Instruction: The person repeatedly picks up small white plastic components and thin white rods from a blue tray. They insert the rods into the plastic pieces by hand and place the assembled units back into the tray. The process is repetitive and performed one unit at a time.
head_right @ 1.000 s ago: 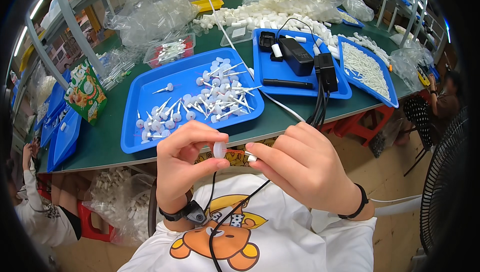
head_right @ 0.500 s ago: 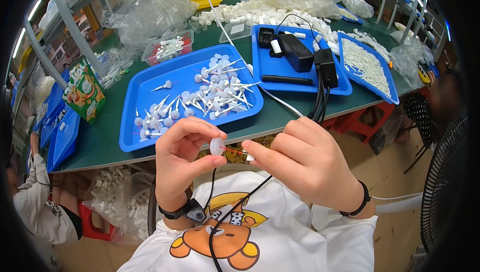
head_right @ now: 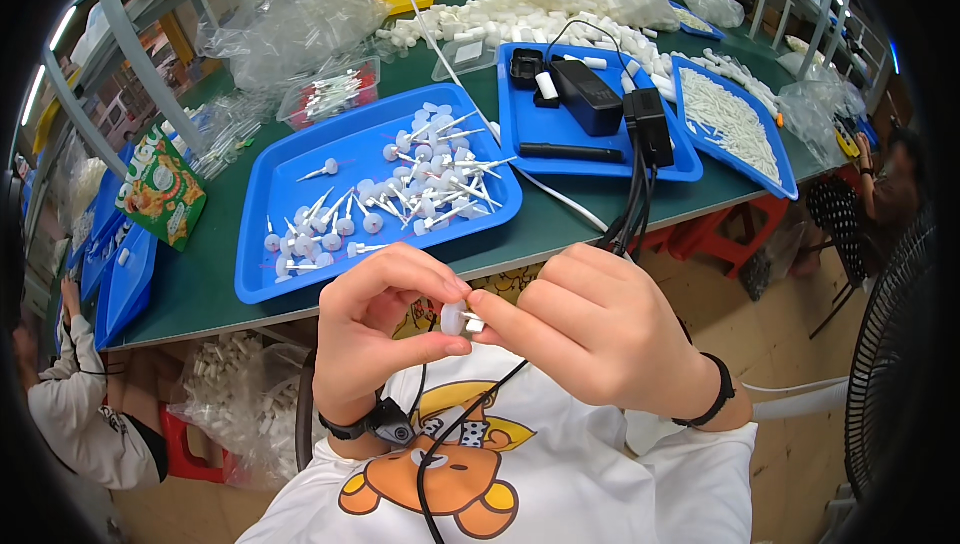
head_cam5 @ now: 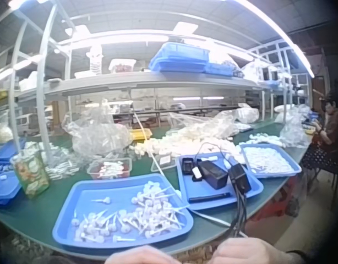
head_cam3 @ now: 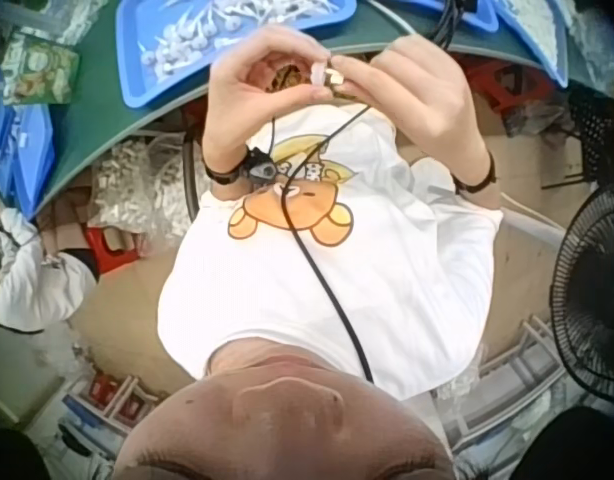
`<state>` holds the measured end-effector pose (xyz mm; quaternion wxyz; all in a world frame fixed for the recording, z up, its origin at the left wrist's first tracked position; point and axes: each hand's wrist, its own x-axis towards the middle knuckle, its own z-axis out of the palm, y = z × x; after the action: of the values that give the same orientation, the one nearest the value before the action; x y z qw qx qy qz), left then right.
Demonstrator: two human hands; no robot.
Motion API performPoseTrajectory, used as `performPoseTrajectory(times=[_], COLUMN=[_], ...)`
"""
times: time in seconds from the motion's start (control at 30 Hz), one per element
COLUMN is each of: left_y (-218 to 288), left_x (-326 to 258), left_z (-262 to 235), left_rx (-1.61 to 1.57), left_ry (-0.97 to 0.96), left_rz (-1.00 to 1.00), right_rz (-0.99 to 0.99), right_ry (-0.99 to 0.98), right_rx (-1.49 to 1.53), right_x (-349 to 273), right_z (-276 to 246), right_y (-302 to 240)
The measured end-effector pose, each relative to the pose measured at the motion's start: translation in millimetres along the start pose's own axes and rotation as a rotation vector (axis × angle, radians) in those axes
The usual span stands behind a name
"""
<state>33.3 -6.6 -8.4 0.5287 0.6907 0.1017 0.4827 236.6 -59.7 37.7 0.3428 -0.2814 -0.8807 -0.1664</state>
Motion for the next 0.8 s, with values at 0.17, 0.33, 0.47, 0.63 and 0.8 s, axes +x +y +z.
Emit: performPoseTrajectory(times=[0.17,0.33,0.47,0.63,0.8], left_y=[0,-1,0,2,-1], left_x=[0,0,0,0,0], left_z=[1,2,3,4,5], left_rx=[0.019,0.041,0.058,0.077,0.090], left_ry=[0.008,0.033,0.054,0.085,0.111], left_rz=[0.018,0.045,0.051,0.034,0.065], right_rz=[-0.033,-0.039,0.006,0.089,0.194], right_ry=[0.012,0.040,0.058,0.044,0.047], right_rx=[-0.043,-0.012,0.056,0.158,0.250], right_x=[-1,-1,-3,-2,-3], right_z=[2,6,11,13,15], right_y=[0,-1,-1,-3,-5])
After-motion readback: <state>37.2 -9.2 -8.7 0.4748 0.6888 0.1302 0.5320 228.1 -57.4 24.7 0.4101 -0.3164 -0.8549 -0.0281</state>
